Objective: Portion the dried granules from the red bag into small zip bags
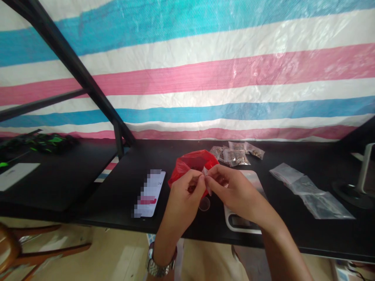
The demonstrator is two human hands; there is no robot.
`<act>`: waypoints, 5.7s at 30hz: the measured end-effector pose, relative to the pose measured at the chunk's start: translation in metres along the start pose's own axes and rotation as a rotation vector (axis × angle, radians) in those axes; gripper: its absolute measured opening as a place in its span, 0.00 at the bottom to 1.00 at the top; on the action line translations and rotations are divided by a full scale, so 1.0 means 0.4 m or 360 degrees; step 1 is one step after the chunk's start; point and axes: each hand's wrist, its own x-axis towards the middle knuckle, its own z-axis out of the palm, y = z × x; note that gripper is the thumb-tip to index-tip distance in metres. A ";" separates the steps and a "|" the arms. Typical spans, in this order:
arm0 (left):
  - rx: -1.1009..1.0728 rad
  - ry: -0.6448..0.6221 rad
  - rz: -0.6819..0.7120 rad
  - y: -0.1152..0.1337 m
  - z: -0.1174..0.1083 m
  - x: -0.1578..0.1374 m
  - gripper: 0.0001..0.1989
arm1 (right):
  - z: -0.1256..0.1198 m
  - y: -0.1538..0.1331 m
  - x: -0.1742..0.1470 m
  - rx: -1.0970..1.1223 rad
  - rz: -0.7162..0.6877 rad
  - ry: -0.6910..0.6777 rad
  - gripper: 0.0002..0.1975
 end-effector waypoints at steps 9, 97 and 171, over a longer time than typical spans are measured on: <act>-0.0181 -0.0241 -0.0083 0.001 0.000 -0.014 0.11 | 0.020 -0.019 -0.004 -0.0369 -0.0267 0.0146 0.07; -0.0012 0.0984 0.0234 -0.114 -0.007 0.034 0.08 | 0.053 0.075 0.059 -0.0223 -0.0187 0.0817 0.14; -0.0589 0.0100 -0.0108 0.000 0.096 -0.027 0.23 | -0.154 0.090 -0.009 0.0409 -0.0059 0.0456 0.16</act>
